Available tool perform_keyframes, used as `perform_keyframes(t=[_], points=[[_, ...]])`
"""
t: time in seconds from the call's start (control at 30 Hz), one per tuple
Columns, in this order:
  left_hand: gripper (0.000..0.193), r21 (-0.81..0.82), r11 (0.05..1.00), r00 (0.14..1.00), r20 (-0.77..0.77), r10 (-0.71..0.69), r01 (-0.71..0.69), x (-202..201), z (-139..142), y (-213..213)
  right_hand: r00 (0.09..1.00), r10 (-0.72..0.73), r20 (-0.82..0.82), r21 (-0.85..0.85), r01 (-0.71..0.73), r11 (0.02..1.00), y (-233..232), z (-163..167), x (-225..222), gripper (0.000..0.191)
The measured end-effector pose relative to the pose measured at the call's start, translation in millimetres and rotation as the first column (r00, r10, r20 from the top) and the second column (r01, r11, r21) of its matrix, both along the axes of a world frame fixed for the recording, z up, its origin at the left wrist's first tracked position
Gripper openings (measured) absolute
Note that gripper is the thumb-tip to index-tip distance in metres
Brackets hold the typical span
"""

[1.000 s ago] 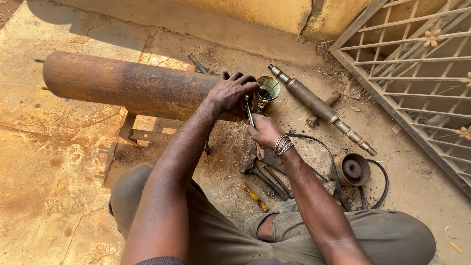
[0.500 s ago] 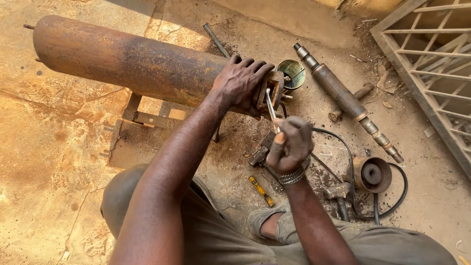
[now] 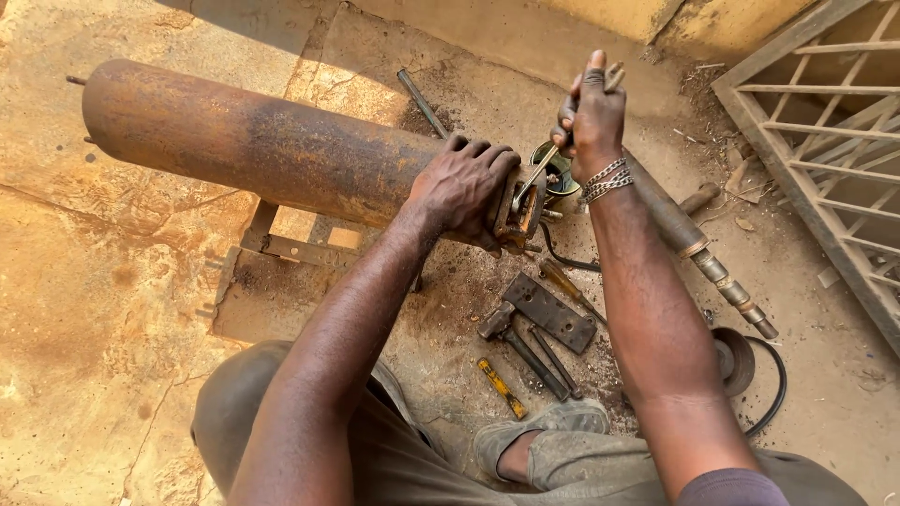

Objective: The person sits on the ground and uses a wrench and hammer to loosen and remove bolts from a flange on a large cylindrical metal object. The person then uses a screwdriver to pry and adjust parts of the flange assembly.

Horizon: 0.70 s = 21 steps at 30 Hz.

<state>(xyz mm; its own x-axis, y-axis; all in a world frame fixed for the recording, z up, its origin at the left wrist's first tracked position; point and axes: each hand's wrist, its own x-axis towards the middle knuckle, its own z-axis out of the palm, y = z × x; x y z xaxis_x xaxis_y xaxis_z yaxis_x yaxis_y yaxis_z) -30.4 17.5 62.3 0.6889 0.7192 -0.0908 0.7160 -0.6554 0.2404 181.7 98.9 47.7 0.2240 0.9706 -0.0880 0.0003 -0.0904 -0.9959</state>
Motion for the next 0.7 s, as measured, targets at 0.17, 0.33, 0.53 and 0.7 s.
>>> perform_keyframes(t=[0.17,0.33,0.53,0.7], points=[[0.137,0.055,0.998,1.0,0.018,-0.022,0.021,-1,-5,0,0.993,0.061,0.106,0.111,-0.073,0.991,-15,33,-8,0.049],[0.138,0.028,1.0,1.0,-0.008,0.0,0.0,0,-6,3,0.985,0.132,0.108,0.543,-0.169,0.822,-104,18,-7,0.045],[0.119,0.113,0.991,0.994,0.07,-0.08,0.072,-4,-5,-5,0.979,0.03,0.202,0.747,-0.174,0.641,-208,-32,-27,0.046],[0.109,0.182,0.975,0.991,0.019,-0.135,0.129,-4,-6,-9,0.957,0.033,0.288,0.678,-0.228,0.699,-255,-47,-50,0.034]])
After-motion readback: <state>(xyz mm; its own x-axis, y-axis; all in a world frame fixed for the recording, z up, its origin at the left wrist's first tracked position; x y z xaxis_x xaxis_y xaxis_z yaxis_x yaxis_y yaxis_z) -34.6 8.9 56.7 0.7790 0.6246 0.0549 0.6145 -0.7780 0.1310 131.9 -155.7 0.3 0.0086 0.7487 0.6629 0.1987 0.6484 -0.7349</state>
